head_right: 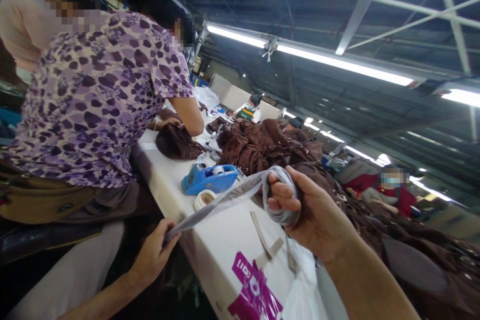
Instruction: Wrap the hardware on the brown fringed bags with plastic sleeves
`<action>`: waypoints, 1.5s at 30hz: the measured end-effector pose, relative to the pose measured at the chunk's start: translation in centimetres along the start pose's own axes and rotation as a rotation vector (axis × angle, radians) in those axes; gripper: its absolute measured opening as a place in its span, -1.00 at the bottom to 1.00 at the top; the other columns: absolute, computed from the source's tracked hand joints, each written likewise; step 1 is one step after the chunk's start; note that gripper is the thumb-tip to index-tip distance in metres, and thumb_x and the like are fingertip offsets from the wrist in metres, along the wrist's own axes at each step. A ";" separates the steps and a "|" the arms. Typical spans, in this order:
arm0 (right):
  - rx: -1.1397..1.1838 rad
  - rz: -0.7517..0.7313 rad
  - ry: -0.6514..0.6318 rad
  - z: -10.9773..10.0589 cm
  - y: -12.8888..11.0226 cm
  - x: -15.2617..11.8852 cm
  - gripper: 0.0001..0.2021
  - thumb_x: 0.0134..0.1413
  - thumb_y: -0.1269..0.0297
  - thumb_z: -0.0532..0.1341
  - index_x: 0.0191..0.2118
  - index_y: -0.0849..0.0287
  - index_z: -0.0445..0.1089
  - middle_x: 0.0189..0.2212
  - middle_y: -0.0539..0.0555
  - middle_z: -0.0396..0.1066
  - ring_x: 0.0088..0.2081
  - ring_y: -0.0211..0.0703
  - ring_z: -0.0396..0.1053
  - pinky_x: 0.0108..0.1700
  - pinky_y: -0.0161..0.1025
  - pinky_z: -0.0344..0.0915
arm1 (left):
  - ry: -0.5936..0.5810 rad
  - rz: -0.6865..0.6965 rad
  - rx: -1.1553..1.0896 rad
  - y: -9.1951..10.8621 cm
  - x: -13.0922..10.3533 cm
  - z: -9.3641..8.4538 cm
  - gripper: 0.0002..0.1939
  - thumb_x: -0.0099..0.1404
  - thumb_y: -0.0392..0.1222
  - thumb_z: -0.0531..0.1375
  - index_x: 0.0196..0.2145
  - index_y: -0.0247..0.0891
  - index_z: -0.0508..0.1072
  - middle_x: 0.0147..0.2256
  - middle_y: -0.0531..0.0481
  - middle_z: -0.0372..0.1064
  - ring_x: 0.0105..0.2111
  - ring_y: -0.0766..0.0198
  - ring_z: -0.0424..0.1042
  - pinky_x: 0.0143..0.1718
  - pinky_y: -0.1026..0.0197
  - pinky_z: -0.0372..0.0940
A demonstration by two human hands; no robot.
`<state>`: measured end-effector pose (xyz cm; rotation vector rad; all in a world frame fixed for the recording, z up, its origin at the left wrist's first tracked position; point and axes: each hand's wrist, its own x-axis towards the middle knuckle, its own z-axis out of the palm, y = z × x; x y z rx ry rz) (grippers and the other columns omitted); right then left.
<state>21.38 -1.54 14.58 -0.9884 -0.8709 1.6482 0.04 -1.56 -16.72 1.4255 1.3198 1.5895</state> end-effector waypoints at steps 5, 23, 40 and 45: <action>-0.134 -0.011 -0.051 -0.3 0.6 -0.2 -0.83 -0.07 0.37 0.39 -0.47 0.43 0.51 -0.75 -0.13 0.24 -0.77 -0.52 0.15 -0.52 -0.42 0.48 | 0.044 -0.052 -0.034 0.5 0.0 -0.1 -0.78 0.17 0.03 0.19 -0.47 -0.16 0.46 -0.32 -0.04 0.31 -0.22 0.06 0.28 -0.13 0.11 0.16; -0.001 -0.054 0.012 -4.5 -1.2 -0.3 -0.92 0.09 0.45 0.27 -0.39 0.34 0.49 -0.73 -0.13 0.26 -0.79 -0.47 0.19 -0.55 -0.47 0.46 | -0.633 -0.425 -0.665 0.7 3.3 0.7 -0.37 0.01 0.44 0.29 -0.37 -0.20 0.27 -0.74 0.36 -0.06 -0.76 0.52 -0.23 -0.65 0.33 0.06; 0.033 0.068 -0.223 -3.9 -1.4 -0.4 -0.87 0.01 0.46 0.40 -0.30 0.40 0.50 -0.64 -0.12 0.38 -0.70 -0.48 0.33 -0.32 -0.42 0.56 | -0.705 -0.452 -0.520 0.6 0.6 0.3 -0.42 0.12 0.41 0.18 -0.48 -0.24 0.45 -0.78 0.16 0.09 -0.76 0.35 0.02 -0.63 0.26 0.08; 0.132 0.015 -0.339 -2.0 0.3 -0.5 -0.78 0.02 0.48 0.37 -0.17 0.43 0.48 -0.52 -0.05 0.48 -0.57 -0.45 0.46 -0.16 -0.45 0.54 | -1.042 -0.620 -0.535 1.8 -0.8 -0.7 -0.50 0.06 0.29 0.24 -0.62 -0.25 0.45 -0.77 0.05 0.18 -0.77 0.34 0.07 -0.67 0.27 0.03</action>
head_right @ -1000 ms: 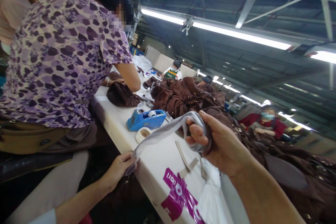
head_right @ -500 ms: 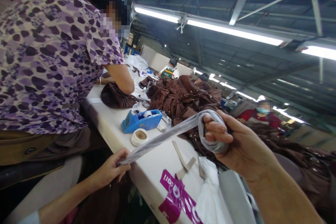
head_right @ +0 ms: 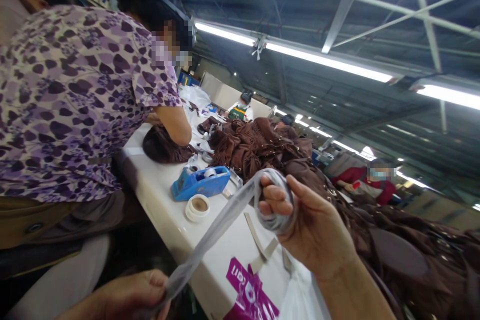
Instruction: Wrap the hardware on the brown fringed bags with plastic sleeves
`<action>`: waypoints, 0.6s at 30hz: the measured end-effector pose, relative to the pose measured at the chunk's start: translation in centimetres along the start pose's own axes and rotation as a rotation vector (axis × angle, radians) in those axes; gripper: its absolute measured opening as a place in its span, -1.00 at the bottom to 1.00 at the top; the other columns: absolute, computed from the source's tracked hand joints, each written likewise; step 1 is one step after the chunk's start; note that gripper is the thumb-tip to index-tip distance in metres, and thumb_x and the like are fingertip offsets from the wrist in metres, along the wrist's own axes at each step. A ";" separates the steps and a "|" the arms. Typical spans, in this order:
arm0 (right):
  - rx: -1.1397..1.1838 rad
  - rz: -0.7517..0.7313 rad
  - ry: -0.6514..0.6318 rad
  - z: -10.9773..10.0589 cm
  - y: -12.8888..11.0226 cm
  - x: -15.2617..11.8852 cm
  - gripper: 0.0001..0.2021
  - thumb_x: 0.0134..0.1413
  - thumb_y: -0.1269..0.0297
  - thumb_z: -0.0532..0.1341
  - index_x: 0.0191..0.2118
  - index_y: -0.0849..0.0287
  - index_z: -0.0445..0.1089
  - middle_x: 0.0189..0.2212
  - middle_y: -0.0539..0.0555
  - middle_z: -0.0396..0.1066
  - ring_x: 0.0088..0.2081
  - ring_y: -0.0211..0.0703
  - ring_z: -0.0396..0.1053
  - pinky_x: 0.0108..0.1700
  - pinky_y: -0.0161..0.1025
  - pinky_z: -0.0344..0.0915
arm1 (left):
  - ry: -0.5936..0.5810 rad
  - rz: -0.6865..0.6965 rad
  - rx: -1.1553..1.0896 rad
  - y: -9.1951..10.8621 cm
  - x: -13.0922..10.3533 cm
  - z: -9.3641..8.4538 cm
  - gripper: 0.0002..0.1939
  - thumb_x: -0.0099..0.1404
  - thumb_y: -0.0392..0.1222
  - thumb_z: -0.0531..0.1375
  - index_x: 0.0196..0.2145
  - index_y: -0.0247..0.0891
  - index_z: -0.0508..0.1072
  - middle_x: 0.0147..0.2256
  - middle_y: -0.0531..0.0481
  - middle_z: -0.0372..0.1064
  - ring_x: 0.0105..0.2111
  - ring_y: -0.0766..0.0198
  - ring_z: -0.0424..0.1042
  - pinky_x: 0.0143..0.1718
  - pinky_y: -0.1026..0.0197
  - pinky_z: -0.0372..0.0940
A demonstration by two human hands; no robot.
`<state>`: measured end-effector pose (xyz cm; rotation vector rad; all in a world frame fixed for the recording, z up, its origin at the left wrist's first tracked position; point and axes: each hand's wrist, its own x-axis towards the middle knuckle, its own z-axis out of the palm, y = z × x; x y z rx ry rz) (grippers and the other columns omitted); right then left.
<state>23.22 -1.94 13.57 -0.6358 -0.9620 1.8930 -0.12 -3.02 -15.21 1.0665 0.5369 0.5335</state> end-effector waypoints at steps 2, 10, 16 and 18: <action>0.029 0.007 -0.039 0.8 0.8 0.3 -0.77 0.05 0.48 0.36 -0.14 0.43 0.48 -0.48 -0.03 0.51 -0.51 -0.45 0.49 -0.11 -0.46 0.51 | 0.073 -0.033 0.127 1.4 -0.1 0.8 -0.71 0.14 0.04 0.25 -0.51 -0.25 0.54 -0.62 0.01 0.37 -0.66 0.32 0.20 -0.58 0.29 0.08; 0.093 0.129 -0.108 2.3 4.0 1.1 -0.74 0.17 0.42 0.32 -0.05 0.46 0.49 -0.26 0.14 0.65 -0.26 -0.34 0.60 0.08 -0.37 0.43 | 0.647 0.729 0.416 10.5 3.6 7.1 -0.39 0.06 -0.22 0.31 0.11 -0.14 0.41 0.03 -0.16 0.43 0.09 -0.18 0.30 0.11 -0.01 0.19; -0.002 0.036 -0.081 2.8 3.5 0.8 -0.72 0.16 0.28 0.34 -0.07 0.34 0.55 -0.15 0.15 0.63 -0.09 -0.22 0.59 0.03 -0.42 0.44 | 0.692 0.863 0.480 14.1 6.5 8.4 -0.71 0.39 -0.06 0.01 -0.37 -0.16 0.45 -0.39 -0.09 0.45 -0.34 0.07 0.41 -0.23 0.13 0.25; -0.034 -0.001 -0.086 2.7 2.8 0.7 -0.66 0.13 0.26 0.35 -0.03 0.39 0.53 -0.09 0.18 0.61 -0.04 -0.19 0.56 -0.04 -0.49 0.45 | 0.604 0.826 0.462 13.9 6.4 7.9 -0.69 0.39 -0.04 0.00 -0.39 -0.18 0.44 -0.42 -0.05 0.45 -0.40 0.14 0.38 -0.31 0.17 0.21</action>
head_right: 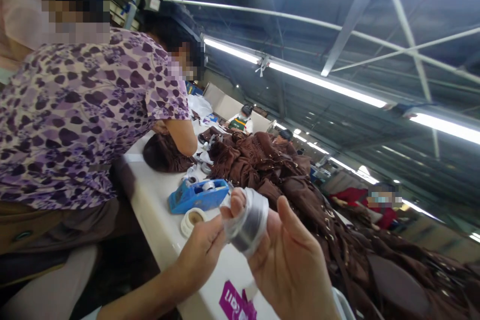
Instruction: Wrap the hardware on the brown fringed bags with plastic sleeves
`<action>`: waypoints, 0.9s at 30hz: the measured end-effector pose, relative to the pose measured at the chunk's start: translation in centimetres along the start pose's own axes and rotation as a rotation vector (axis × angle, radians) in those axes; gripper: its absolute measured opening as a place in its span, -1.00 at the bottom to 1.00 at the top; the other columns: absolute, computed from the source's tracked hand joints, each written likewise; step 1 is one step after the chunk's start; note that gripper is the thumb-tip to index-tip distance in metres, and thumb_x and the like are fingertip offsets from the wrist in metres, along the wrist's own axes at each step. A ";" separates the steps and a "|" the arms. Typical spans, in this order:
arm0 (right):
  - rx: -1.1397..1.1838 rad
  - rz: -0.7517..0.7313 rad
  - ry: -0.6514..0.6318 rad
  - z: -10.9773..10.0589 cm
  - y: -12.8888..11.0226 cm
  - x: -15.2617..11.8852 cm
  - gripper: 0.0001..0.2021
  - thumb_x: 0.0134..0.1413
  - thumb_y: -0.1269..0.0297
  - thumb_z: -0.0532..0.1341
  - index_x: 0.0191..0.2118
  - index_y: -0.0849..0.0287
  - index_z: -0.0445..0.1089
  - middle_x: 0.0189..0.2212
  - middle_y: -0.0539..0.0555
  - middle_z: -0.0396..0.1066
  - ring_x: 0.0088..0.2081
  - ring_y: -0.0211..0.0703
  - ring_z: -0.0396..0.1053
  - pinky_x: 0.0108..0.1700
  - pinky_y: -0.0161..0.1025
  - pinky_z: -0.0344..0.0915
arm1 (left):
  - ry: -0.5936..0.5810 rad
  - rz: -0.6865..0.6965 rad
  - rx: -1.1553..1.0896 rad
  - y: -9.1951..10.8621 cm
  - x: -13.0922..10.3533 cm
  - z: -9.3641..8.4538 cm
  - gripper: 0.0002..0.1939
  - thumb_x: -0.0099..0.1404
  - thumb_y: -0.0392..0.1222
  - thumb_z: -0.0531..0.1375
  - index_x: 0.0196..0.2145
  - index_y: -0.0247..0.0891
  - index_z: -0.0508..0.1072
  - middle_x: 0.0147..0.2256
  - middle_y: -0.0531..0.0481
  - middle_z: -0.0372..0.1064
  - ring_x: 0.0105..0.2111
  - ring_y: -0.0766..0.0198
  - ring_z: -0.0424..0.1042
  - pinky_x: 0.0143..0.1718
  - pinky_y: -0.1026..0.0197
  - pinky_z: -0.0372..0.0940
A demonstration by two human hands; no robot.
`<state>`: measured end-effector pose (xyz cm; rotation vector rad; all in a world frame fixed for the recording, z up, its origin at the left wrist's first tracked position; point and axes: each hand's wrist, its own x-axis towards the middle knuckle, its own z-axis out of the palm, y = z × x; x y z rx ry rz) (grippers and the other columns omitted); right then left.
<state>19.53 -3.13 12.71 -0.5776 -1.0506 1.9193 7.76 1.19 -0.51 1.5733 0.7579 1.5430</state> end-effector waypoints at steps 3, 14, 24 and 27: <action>-0.012 -0.087 0.025 -0.8 -0.4 0.3 -0.57 0.11 0.18 0.36 -0.01 0.44 0.52 -0.07 0.21 0.60 -0.02 -0.12 0.55 -0.05 -0.47 0.47 | -0.119 -0.115 -0.073 -0.8 -0.9 -1.3 -0.77 0.29 -0.15 0.05 -0.40 -0.23 0.47 -0.43 -0.02 0.47 -0.42 0.19 0.38 -0.33 0.21 0.19; -0.295 -0.498 0.175 -2.4 2.5 3.8 -0.23 -0.11 -0.43 0.23 -0.07 0.23 0.53 -0.15 0.17 0.58 -0.10 -0.02 0.53 0.05 -0.20 0.42 | -0.323 -0.504 -0.515 -3.3 -4.8 -6.3 -0.80 0.08 -0.07 0.26 -0.49 -0.27 0.41 -0.55 -0.01 0.48 -0.55 0.29 0.38 -0.40 0.26 0.24; -2.257 -0.564 -0.304 -10.7 7.1 4.1 -0.22 0.14 -0.31 0.11 0.05 0.46 0.37 -0.16 0.50 0.52 -0.14 0.35 0.52 -0.18 0.07 0.46 | -0.492 -0.716 -0.721 -4.4 -5.5 -8.9 -0.63 0.05 0.06 0.35 -0.40 -0.33 0.45 -0.61 -0.04 0.48 -0.67 0.29 0.40 -0.57 0.32 0.28; -2.455 -0.344 -0.361 -11.4 8.7 3.3 -0.74 0.30 0.19 0.13 -0.20 0.29 0.45 -0.40 0.27 0.55 -0.39 0.13 0.54 -0.40 -0.13 0.37 | -0.580 -0.716 -0.728 -5.6 -5.1 -9.1 -0.60 0.05 0.10 0.36 -0.40 -0.33 0.47 -0.60 -0.03 0.49 -0.67 0.27 0.42 -0.60 0.31 0.28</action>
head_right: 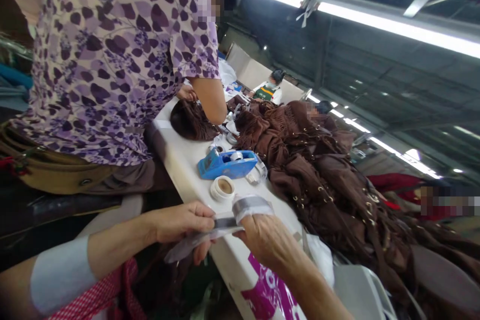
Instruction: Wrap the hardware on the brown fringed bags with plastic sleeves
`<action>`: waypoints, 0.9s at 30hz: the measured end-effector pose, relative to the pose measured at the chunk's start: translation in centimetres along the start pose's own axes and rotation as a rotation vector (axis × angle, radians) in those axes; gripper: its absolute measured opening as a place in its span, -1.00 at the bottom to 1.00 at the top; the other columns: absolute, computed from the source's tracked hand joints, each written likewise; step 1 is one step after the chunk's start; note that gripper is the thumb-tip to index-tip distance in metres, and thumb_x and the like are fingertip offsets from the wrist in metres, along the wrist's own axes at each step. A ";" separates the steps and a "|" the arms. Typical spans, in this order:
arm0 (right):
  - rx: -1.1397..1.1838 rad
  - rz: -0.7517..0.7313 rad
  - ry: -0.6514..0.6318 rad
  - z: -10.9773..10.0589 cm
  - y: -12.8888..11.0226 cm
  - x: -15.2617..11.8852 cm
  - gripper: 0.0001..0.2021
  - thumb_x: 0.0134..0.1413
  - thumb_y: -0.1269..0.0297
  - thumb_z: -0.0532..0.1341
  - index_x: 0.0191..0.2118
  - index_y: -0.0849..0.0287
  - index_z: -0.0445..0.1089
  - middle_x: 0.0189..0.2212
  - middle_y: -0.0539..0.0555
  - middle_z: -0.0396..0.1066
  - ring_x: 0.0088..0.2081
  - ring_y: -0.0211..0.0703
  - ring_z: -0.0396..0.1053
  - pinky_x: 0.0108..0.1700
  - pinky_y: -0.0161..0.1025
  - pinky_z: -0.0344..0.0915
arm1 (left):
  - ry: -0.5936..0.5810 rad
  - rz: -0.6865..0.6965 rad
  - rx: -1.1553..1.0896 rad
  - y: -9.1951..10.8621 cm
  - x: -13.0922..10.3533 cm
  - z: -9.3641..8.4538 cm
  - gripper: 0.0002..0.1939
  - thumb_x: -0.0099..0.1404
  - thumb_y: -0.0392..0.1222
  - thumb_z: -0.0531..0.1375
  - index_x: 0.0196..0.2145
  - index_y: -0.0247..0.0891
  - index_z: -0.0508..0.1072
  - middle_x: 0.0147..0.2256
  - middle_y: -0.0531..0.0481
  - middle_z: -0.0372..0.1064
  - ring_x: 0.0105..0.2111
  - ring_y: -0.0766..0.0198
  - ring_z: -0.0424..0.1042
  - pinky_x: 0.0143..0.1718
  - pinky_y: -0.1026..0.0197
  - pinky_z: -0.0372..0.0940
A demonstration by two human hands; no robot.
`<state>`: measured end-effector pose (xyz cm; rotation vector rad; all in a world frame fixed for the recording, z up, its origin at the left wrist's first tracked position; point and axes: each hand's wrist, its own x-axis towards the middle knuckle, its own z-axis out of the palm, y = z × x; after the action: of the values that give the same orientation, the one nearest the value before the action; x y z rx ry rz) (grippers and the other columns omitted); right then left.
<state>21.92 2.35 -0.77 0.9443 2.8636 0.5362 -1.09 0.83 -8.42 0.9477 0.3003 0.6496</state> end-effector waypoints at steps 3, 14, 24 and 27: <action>0.025 0.022 -0.102 -0.8 -1.4 -0.4 -0.83 0.23 0.40 0.11 -0.36 0.19 0.40 -0.52 0.13 0.50 -0.50 0.03 0.49 -0.50 -0.20 0.24 | -0.091 -0.072 0.047 -0.2 0.4 -0.7 -0.56 0.04 0.18 0.36 -0.44 -0.30 0.47 -0.63 -0.01 0.47 -0.68 0.25 0.40 -0.62 0.29 0.27; 0.998 0.435 -0.733 -5.9 -0.7 1.1 -0.35 0.16 -0.34 -0.09 -0.57 0.17 0.26 -0.70 0.00 0.29 -0.66 -0.29 0.27 -0.59 -0.37 0.21 | 0.041 0.024 0.201 -1.9 -0.7 -1.1 -0.66 0.03 -0.04 0.38 -0.37 -0.25 0.34 -0.50 0.05 0.47 -0.54 0.31 0.41 -0.48 0.30 0.27; 1.309 0.510 -1.087 -5.7 1.8 1.6 -0.29 0.22 -0.26 -0.05 -0.58 0.27 0.46 -0.85 -0.05 0.22 -0.85 -0.36 0.09 -0.80 -0.42 0.08 | 0.614 0.454 1.134 -6.6 -0.7 2.0 -0.90 0.22 -0.36 0.18 -0.29 -0.23 0.39 -0.26 -0.08 0.39 -0.20 0.07 0.37 -0.11 0.07 0.25; 1.352 0.493 -1.089 -5.4 1.9 2.1 -0.29 0.27 -0.22 -0.05 -0.53 0.31 0.49 -0.84 -0.04 0.25 -0.85 -0.35 0.12 -0.77 -0.41 0.17 | 0.686 0.413 1.106 -7.4 0.1 2.3 -0.90 0.28 -0.34 0.10 -0.31 -0.23 0.40 -0.25 -0.12 0.38 -0.17 0.02 0.35 -0.05 0.00 0.22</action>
<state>20.33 3.37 4.99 1.3548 1.6276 -1.5761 3.01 -3.66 -13.21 1.8476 1.1706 1.2268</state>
